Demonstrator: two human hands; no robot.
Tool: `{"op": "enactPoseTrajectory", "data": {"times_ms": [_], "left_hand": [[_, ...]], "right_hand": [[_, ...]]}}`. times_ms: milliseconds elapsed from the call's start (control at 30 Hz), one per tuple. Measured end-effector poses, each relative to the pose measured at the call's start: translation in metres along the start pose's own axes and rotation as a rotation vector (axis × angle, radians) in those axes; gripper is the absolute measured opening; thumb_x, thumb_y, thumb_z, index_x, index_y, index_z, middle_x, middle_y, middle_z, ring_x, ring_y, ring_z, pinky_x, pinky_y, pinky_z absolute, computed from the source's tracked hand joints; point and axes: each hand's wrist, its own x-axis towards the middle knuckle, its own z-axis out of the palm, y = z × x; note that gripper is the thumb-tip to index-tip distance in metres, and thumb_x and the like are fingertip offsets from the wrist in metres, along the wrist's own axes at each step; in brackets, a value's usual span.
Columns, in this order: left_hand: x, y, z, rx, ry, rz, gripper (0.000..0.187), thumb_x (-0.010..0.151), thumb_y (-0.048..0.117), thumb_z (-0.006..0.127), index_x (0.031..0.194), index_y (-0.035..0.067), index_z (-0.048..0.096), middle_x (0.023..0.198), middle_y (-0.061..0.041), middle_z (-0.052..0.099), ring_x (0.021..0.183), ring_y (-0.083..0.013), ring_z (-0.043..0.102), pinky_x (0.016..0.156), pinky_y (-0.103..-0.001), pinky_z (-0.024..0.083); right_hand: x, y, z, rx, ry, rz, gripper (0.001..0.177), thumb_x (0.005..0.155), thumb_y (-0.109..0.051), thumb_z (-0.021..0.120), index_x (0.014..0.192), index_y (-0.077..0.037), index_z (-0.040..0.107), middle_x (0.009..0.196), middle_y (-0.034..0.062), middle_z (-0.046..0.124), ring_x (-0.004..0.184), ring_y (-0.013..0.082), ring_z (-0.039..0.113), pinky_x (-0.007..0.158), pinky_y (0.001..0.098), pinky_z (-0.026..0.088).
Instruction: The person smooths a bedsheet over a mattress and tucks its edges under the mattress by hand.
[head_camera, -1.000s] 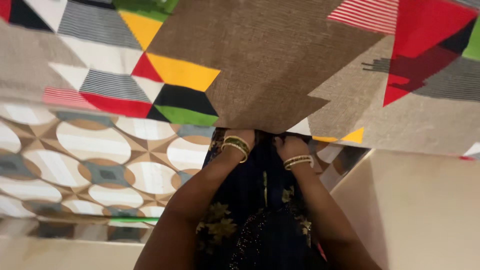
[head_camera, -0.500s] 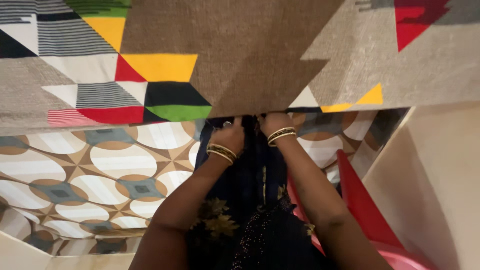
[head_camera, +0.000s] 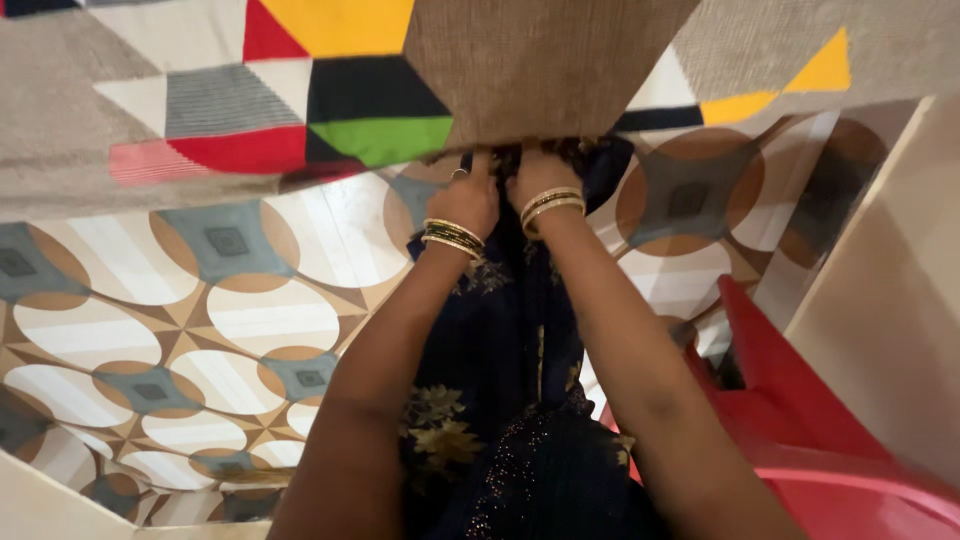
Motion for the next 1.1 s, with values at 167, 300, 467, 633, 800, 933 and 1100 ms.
{"op": "enactPoseTrajectory", "data": {"times_ms": [167, 300, 467, 633, 800, 933, 1100], "left_hand": [[-0.001, -0.009, -0.017, 0.002, 0.017, -0.097, 0.072, 0.097, 0.02, 0.05, 0.164, 0.032, 0.026, 0.122, -0.025, 0.067, 0.103, -0.0409, 0.07, 0.083, -0.052, 0.057], [0.054, -0.007, -0.03, 0.086, -0.214, -0.188, 0.047, 0.091, 0.019, 0.061, 0.138, 0.021, 0.065, 0.136, -0.018, 0.063, 0.123, -0.0367, 0.064, 0.098, -0.048, 0.055], [0.068, -0.016, -0.03, 0.059, -0.273, -0.11, 0.042, 0.093, 0.021, 0.059, 0.13, 0.004, 0.068, 0.136, -0.025, 0.062, 0.128, -0.0378, 0.061, 0.107, -0.047, 0.049], [0.067, -0.019, -0.028, 0.06, -0.301, -0.104, 0.044, 0.093, 0.022, 0.059, 0.133, 0.004, 0.065, 0.138, -0.025, 0.061, 0.127, -0.0377, 0.061, 0.106, -0.046, 0.05], [0.06, -0.032, -0.028, -0.001, -0.181, -0.011, 0.06, 0.088, 0.02, 0.062, 0.145, 0.009, 0.047, 0.145, -0.024, 0.047, 0.131, -0.0405, 0.049, 0.105, -0.048, 0.044], [0.03, -0.07, -0.035, 0.005, -0.061, 0.065, 0.056, 0.096, 0.017, 0.056, 0.151, 0.02, 0.045, 0.143, -0.02, 0.058, 0.129, -0.0404, 0.057, 0.103, -0.053, 0.049], [0.007, -0.137, -0.05, 0.133, -0.088, 0.052, 0.079, 0.078, 0.033, 0.072, 0.15, 0.031, 0.038, 0.116, -0.022, 0.069, 0.106, -0.0395, 0.068, 0.093, -0.056, 0.052]], "right_hand": [[0.021, 0.003, 0.002, -0.096, -0.04, 0.035, 0.036, 0.092, -0.025, 0.064, 0.125, -0.011, 0.071, 0.122, 0.0216, 0.069, 0.112, 0.0392, 0.068, 0.093, 0.0504, 0.057], [0.006, -0.005, -0.006, -0.001, -0.013, 0.093, 0.057, 0.093, -0.038, 0.069, 0.14, -0.008, 0.058, 0.12, 0.0246, 0.07, 0.11, 0.0412, 0.068, 0.092, 0.0505, 0.057], [-0.026, 0.014, 0.006, 0.054, 0.126, 0.096, 0.093, 0.088, -0.044, 0.075, 0.159, -0.01, 0.026, 0.112, 0.0292, 0.068, 0.102, 0.0458, 0.067, 0.087, 0.0522, 0.055], [-0.001, 0.083, -0.001, 0.285, 0.503, 0.283, 0.104, 0.084, -0.031, 0.081, 0.153, 0.016, 0.018, 0.1, 0.0325, 0.07, 0.092, 0.0475, 0.069, 0.083, 0.0488, 0.057], [0.027, 0.055, -0.003, 0.362, 0.266, 0.289, 0.086, 0.081, -0.03, 0.077, 0.144, 0.011, 0.036, 0.107, 0.0276, 0.072, 0.096, 0.0399, 0.074, 0.085, 0.0432, 0.06], [0.027, -0.01, 0.04, 0.293, 0.178, -0.013, 0.065, 0.071, -0.027, 0.081, 0.124, 0.005, 0.061, 0.104, 0.0248, 0.075, 0.098, 0.0373, 0.072, 0.087, 0.0428, 0.057], [0.039, -0.113, 0.114, 0.065, 0.068, -0.292, 0.033, 0.091, -0.026, 0.059, 0.113, -0.012, 0.077, 0.122, 0.0225, 0.068, 0.102, 0.0406, 0.07, 0.092, 0.0495, 0.055]]}}
